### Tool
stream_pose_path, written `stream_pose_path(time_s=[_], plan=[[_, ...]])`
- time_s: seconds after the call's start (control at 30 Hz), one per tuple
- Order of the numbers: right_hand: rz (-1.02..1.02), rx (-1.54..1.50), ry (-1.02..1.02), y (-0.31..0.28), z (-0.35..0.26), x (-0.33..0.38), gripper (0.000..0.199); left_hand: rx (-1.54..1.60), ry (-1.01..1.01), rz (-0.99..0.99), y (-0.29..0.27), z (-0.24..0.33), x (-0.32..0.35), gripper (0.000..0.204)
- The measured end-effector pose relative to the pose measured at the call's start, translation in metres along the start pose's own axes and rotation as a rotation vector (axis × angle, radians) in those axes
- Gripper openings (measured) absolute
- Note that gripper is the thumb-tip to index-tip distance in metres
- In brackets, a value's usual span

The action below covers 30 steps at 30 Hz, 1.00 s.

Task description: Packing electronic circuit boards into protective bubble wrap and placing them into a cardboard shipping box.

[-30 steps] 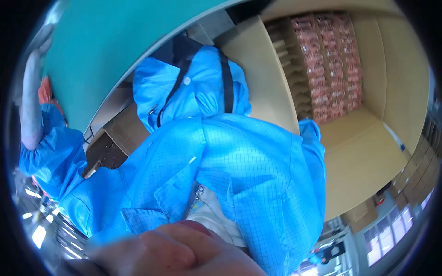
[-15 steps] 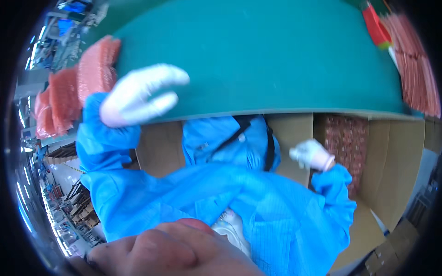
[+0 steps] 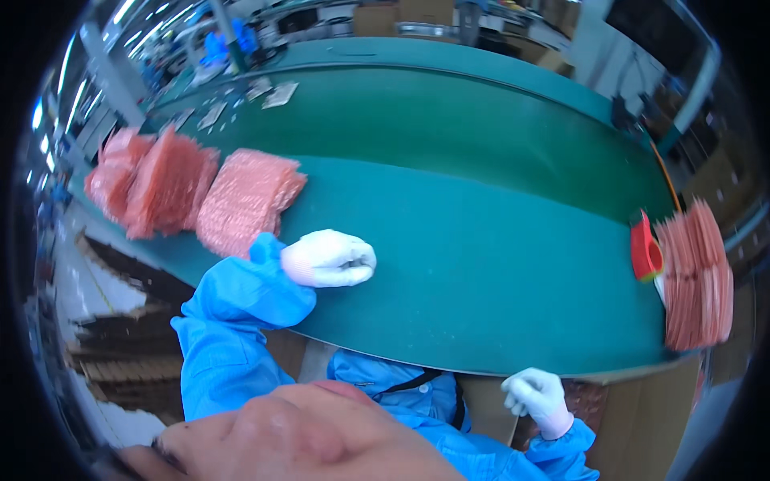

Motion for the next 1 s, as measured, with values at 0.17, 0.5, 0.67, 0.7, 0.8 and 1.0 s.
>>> stream_pose_path(time_s=[0.17,0.5,0.67,0.7,0.8,1.0], plan=[[0.234,-0.187,-0.231,0.001,-0.035,-0.054,0.021,-0.204,-0.039,0.011,0.039,-0.047,-0.011,0.036],[0.201,-0.157,-0.476,0.035,-0.112,-0.181,0.024,0.037,0.012,0.116,0.04,-0.052,-0.008,0.035],[0.112,0.013,-0.431,0.076,-0.127,-0.213,0.024,0.012,-0.01,0.111,0.044,-0.06,0.0,0.036],[0.097,0.107,-0.419,0.081,-0.123,-0.217,0.024,-0.002,-0.003,0.098,0.044,-0.06,0.002,0.036],[0.029,0.128,-0.481,0.074,-0.114,-0.219,0.023,-0.016,0.018,0.107,0.039,-0.057,-0.004,0.035],[0.003,0.171,-0.526,0.077,-0.113,-0.222,0.024,-0.019,0.042,0.149,0.042,-0.06,-0.002,0.034]])
Point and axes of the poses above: each hand's wrist, its own x-axis away from the middle knuckle, its own y-axis out of the palm, z = x × y, the point moved 4 cm from there along -x, towards the middle knuckle, and after that the axes turned 3 degrees about z, right-handed, at the moved point
